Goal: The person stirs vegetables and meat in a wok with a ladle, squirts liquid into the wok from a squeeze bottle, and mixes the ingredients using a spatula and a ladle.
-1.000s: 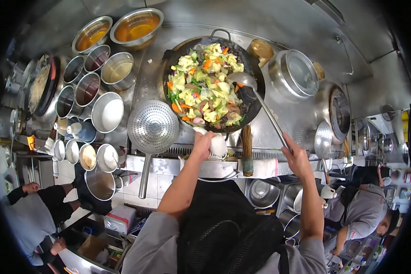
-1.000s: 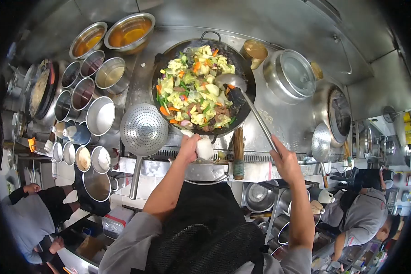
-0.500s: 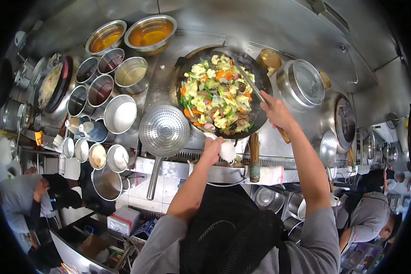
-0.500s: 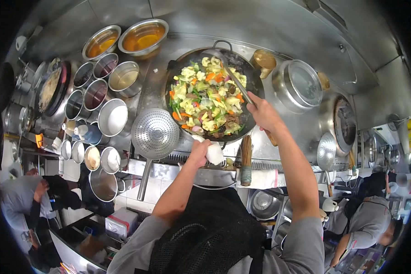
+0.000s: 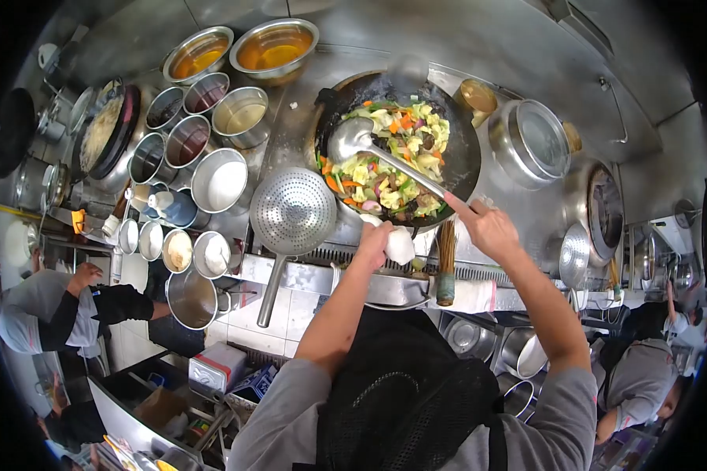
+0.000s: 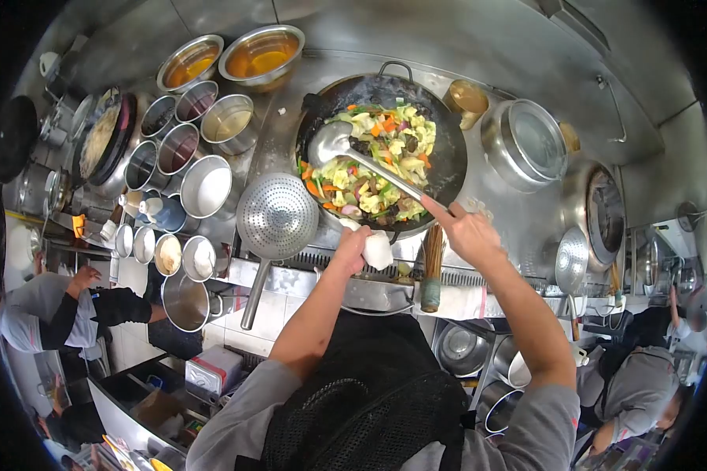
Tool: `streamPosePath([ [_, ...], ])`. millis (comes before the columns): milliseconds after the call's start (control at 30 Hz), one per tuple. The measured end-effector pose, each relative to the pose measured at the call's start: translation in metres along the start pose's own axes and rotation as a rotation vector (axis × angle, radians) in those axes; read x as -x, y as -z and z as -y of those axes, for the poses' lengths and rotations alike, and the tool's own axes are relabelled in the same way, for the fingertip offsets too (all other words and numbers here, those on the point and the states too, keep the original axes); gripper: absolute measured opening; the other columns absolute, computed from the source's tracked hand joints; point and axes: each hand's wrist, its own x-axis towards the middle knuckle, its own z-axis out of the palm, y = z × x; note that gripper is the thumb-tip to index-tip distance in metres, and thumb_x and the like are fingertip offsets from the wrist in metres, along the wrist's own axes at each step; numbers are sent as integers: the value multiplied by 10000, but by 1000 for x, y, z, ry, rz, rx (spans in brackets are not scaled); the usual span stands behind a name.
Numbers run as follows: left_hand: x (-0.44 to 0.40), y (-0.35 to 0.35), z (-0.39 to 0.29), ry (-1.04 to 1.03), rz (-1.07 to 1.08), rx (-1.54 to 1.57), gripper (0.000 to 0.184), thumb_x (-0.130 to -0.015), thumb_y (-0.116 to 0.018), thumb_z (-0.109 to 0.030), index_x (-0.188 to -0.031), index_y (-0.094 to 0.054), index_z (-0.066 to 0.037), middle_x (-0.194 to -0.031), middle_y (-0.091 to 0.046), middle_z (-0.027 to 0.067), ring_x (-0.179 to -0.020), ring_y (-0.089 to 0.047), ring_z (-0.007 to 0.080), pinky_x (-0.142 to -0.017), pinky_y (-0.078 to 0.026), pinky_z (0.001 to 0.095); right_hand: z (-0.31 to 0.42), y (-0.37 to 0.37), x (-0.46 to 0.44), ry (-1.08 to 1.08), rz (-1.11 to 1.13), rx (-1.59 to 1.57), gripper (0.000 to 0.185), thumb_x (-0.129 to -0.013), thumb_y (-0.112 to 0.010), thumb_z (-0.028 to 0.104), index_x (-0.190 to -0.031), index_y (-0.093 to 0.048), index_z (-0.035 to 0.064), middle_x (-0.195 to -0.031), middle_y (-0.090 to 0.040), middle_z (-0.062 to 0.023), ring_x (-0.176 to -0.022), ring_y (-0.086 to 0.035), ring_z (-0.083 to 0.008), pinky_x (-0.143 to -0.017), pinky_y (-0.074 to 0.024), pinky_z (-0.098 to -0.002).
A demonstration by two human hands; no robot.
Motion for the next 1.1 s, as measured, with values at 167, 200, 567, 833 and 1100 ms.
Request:
streamPosePath([
  [167,0,4,8,-63,85,62,372,-908,-602,18,-1251,-461,-14,-1028,-634,151,-817,-705,277,-674,-617,450,-52,-14,37,-34,45,95,871,-890,-591,11,-1572,-373,508,-1101,-666,-85,-856,-731,-345,-735,-621,-451],
  [200,11,-2,4,-83,52,82,424,-918,-613,11,-1307,-451,-42,-1088,-632,144,-874,-707,274,-714,-622,449,-65,-17,44,-19,8,122,883,-875,-602,12,-1557,-388,529,-1079,-670,-69,-848,-731,-327,-731,-624,-433],
  [567,24,-1,5,-92,96,149,493,-947,-622,-43,-1402,-436,-78,-1216,-641,148,-1048,-705,316,-894,-614,487,-135,7,112,-5,-147,220,795,-845,-640,25,-1513,-522,441,-898,-612,-60,-709,-685,-302,-649,-590,-435],
  [833,21,12,3,17,242,211,529,-910,-601,-56,-1405,-415,-28,-1273,-634,191,-1151,-674,331,-1001,-566,492,-63,22,115,-129,-181,61,587,-998,-641,175,-1535,-513,374,-900,-664,-88,-638,-676,-326,-593,-587,-466],
  [1100,20,14,5,-17,220,150,420,-931,-621,-113,-1315,-525,30,-1224,-682,210,-1119,-690,342,-1015,-551,495,28,-27,47,-127,-73,-311,636,-991,-628,180,-1553,-455,422,-1040,-683,-157,-824,-712,-405,-768,-596,-529],
])
